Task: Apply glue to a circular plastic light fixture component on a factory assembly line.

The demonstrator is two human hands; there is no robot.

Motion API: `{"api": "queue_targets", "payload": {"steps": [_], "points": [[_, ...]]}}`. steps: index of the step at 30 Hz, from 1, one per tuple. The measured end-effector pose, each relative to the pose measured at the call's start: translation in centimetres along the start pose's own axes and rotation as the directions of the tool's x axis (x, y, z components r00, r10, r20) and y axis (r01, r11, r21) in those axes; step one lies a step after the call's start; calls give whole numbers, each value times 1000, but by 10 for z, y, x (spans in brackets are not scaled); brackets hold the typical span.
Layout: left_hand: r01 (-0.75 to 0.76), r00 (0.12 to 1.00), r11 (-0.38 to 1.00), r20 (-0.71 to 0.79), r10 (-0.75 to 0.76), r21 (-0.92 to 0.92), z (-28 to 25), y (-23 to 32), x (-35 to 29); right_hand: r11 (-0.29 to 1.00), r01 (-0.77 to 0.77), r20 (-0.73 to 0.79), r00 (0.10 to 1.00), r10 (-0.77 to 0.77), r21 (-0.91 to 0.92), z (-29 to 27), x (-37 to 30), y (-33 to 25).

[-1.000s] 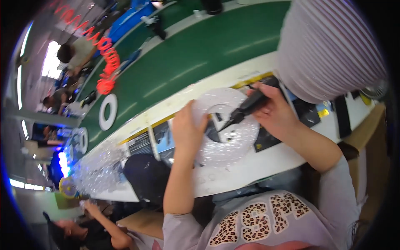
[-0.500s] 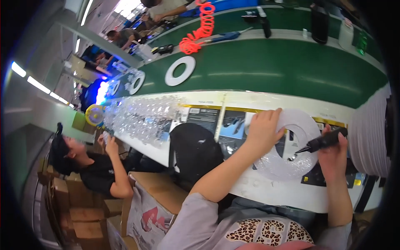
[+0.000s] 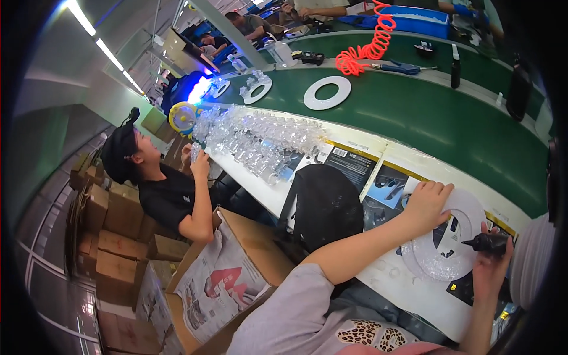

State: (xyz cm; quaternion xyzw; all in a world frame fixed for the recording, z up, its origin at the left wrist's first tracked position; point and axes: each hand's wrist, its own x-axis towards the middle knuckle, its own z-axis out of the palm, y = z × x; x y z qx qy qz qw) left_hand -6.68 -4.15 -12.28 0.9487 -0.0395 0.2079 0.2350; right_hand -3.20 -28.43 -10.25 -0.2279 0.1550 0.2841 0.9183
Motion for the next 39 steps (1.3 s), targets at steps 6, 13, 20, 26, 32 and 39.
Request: {"api": "queue_targets", "payload": {"steps": [6,13,20,26,32,39], "points": [[-5,1000,1000,4,5,-6,-1,1,1,998,-62,0,998,62,-21,-17,5,-9],[-3,1000,1000,10,2,4,3,0,1,1000,-10,-90,996,9,-16,-21,8,-14],[-31,999,1000,-33,31,8,7,-4,0,998,8,-108,994,-15,-65,-20,2,-12],[-15,1000,1000,-13,15,8,3,-2,0,998,3,-168,986,-13,-61,-15,0,-11],[-16,1000,1000,-22,16,-4,6,-2,1,999,-16,-121,993,11,-38,-32,9,-18],[-10,999,1000,-35,9,-20,8,-6,0,989,101,-182,976,-120,-112,-10,-1,-1]]}}
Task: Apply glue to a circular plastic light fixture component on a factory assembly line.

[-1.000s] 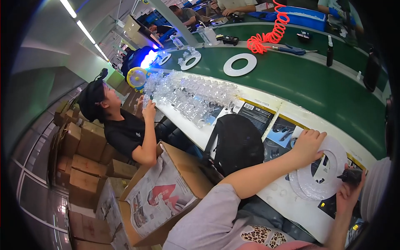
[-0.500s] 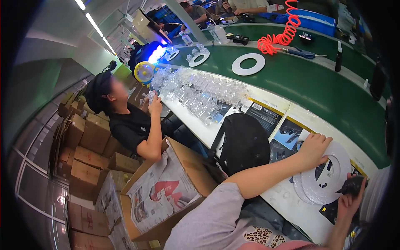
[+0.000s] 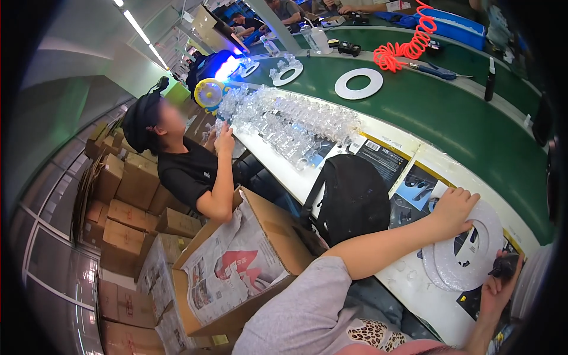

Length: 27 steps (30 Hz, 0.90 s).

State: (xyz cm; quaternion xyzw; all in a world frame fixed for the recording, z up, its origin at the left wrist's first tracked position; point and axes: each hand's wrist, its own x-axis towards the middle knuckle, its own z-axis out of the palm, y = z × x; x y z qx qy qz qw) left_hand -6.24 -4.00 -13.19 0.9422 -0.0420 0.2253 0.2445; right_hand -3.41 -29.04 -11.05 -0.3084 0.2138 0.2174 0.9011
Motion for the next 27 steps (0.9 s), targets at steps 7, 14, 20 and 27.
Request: {"api": "queue_targets", "payload": {"steps": [7,14,20,27], "points": [[-16,1000,1000,-12,17,8,3,1,0,996,-89,-9,996,89,19,-8,5,-4],[4,1000,1000,21,-5,11,-3,4,1,993,-99,12,995,99,66,-12,11,-4],[-1,1000,1000,23,1,16,-2,4,2,996,-88,-2,996,88,9,-4,1,-4],[-7,1000,1000,27,7,9,-5,2,3,993,-119,40,992,119,-22,-10,4,-3]]}}
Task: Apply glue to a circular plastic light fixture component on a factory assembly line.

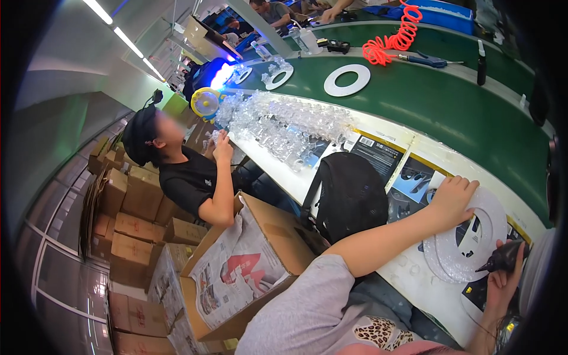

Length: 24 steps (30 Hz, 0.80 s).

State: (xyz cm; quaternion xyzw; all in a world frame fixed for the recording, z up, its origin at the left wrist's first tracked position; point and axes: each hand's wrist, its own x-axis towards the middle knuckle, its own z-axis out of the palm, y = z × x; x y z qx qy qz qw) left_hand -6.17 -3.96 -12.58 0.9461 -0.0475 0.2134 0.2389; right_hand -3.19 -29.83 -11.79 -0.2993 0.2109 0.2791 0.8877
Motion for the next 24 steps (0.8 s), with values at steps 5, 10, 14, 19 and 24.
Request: {"api": "queue_targets", "payload": {"steps": [5,10,14,19,24], "points": [[0,1000,1000,-3,0,-3,-2,-1,-1,999,49,38,998,-48,-13,0,2,0],[-4,1000,1000,-28,4,-2,4,3,-1,994,95,-30,995,-97,-55,6,-3,-3],[25,998,999,57,-23,-35,7,12,4,988,126,-13,992,-127,-91,3,-12,-6],[1,1000,1000,19,-1,10,-5,-1,1,978,125,315,947,-66,-170,0,-11,2],[34,998,994,46,-39,109,-7,-3,0,954,185,463,885,-58,-234,26,-25,11]]}}
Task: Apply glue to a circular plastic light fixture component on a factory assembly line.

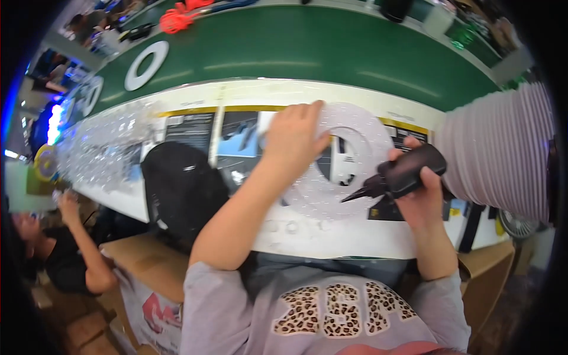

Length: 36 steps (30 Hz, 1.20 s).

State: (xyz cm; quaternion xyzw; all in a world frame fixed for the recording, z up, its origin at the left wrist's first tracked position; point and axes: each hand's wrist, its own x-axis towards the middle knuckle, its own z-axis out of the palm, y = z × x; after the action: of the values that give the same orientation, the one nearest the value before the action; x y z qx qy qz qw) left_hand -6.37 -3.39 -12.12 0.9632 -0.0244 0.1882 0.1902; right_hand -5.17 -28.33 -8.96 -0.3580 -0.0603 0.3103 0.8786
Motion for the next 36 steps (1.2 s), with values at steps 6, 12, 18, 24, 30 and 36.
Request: {"api": "queue_targets", "payload": {"steps": [6,12,18,24,30,36], "points": [[-47,999,997,-25,45,-60,8,3,2,927,174,53,985,-166,-331,14,-11,-1],[-57,997,996,-45,55,-62,10,5,3,724,356,306,929,-207,-591,19,-19,-3],[-61,997,996,-52,58,-61,11,2,3,636,408,385,904,-185,-655,21,-21,3],[-58,997,996,-51,54,-62,11,1,2,648,398,407,902,-146,-649,20,-19,3],[-64,996,997,-59,61,-53,10,2,2,647,378,376,914,-150,-662,19,-19,7],[-43,999,997,-28,41,-62,6,5,3,645,382,385,911,-146,-662,19,-19,7]]}}
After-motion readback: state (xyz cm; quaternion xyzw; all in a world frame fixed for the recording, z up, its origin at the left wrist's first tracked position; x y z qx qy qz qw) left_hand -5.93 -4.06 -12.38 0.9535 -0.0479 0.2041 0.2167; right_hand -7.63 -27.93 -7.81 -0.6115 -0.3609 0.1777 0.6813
